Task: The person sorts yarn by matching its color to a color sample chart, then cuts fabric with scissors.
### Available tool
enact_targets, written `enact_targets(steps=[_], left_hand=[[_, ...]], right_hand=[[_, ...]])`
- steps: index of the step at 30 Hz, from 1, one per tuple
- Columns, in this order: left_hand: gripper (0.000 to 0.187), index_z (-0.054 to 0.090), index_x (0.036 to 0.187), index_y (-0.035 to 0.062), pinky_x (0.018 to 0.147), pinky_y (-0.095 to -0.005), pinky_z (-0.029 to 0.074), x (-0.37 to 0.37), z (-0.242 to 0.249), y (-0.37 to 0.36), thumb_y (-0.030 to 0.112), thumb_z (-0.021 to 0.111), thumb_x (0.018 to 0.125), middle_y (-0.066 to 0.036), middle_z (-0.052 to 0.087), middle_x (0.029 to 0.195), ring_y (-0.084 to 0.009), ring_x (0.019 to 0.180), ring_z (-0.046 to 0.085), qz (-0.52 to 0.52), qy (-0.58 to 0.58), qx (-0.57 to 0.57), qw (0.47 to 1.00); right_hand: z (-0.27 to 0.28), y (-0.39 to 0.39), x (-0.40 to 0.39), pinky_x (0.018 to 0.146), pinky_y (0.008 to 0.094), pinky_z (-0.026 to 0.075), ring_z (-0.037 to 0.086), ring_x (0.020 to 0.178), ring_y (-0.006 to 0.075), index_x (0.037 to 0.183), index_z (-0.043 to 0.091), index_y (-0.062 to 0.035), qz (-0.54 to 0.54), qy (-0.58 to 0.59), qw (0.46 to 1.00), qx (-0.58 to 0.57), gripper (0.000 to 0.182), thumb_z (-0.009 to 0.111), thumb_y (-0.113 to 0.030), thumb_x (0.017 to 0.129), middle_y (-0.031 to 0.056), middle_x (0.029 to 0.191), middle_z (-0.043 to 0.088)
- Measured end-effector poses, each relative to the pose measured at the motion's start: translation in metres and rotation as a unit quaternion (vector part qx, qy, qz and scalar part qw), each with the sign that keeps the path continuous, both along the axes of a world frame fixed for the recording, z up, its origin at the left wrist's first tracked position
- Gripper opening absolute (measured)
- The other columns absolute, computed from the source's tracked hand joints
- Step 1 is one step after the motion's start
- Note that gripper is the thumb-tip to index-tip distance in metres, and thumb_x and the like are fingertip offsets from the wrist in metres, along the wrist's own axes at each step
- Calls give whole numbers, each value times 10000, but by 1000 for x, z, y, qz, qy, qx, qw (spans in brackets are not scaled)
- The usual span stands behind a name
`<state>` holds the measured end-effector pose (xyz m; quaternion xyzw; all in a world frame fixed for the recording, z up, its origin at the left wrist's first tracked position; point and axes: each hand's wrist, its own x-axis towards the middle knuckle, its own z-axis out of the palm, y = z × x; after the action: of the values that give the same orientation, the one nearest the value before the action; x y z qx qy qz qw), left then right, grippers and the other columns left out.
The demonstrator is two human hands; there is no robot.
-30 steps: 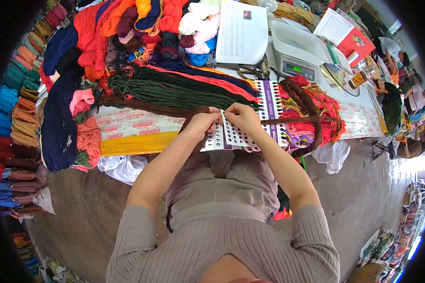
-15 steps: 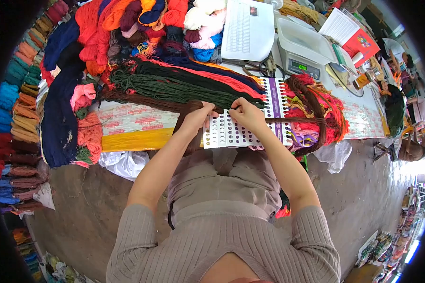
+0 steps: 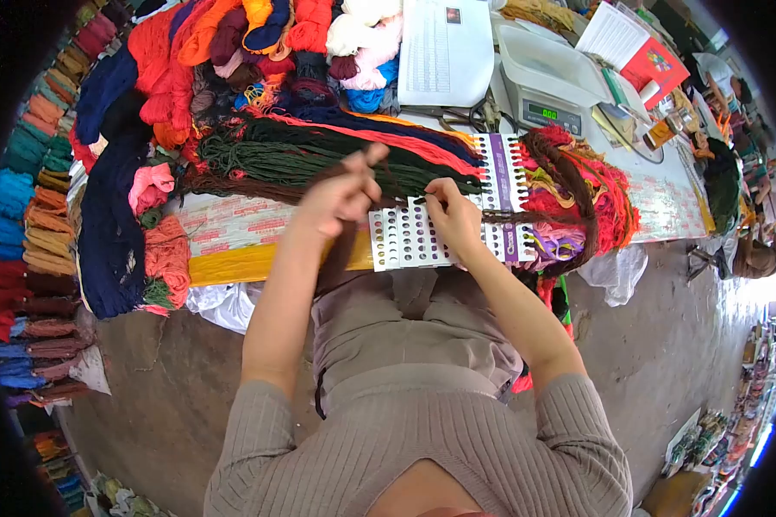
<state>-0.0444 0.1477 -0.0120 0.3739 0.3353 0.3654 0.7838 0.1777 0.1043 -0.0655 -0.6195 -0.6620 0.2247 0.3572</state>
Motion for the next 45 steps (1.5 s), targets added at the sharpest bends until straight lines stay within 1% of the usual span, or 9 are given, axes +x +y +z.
enact_targets(steps=[5,7,10,16,19,21,28,33,45], left_hand=[[249,613,918,77,402,-234,365,58,-41,-15,263,446,915,-39,567,580,-100,418,466,-141,271,151,940],[333,573,717,65,448,-265,402,46,-24,-12,344,491,879,-28,555,565,-102,458,501,23,424,234,875],[52,589,765,91,362,-195,211,-36,-35,15,134,598,793,51,381,541,-43,423,324,108,18,-95,989],[77,552,855,2,384,-184,309,-202,-7,40,77,536,847,-80,612,895,-54,422,380,282,-179,-97,938],[426,574,1089,11,543,-326,461,-220,-9,38,378,423,934,-128,616,1032,-210,691,620,386,545,137,731],[609,541,1145,-12,741,-415,462,-204,-15,20,507,303,933,-190,594,1086,-340,930,591,346,708,221,576],[531,550,1220,53,928,-309,375,-1,-5,-87,465,333,964,-62,547,1218,-170,1074,514,118,226,182,950],[506,466,1284,-10,972,-313,371,35,-8,-85,377,339,983,-89,521,1249,-182,1119,501,46,24,92,994],[560,497,1260,38,834,-301,444,6,19,-84,469,291,968,-53,563,1044,-131,957,512,87,-55,15,995]], right_hand=[[-1,-4,2,645,342,493,647,753,266,1017,536,-76,30,9,999,35,161,551,-163,882,97,831,649],[0,-3,0,607,391,479,629,711,291,1022,533,-98,51,-106,992,40,261,591,-274,837,89,807,647],[7,-6,-7,588,397,472,621,687,279,1033,525,-106,61,-146,985,67,385,650,-335,749,77,769,634],[11,-5,-7,627,415,490,620,720,312,1006,521,-64,75,-149,984,53,352,637,-286,758,102,847,631],[2,-3,-8,564,397,460,604,646,259,1023,542,-111,58,-145,985,77,372,643,-338,745,47,705,594],[4,-2,-5,552,376,458,602,632,246,1023,556,-122,69,-115,990,39,366,651,-349,753,47,703,595],[32,-47,-43,649,357,482,612,752,274,903,632,-69,183,165,969,30,142,625,-181,816,98,846,614],[41,-60,-47,575,247,437,524,647,81,859,585,-8,151,246,957,-14,63,590,-71,860,28,724,560],[54,-67,-32,571,196,401,601,655,124,878,483,-64,165,567,777,-218,166,428,-191,970,66,802,613]])
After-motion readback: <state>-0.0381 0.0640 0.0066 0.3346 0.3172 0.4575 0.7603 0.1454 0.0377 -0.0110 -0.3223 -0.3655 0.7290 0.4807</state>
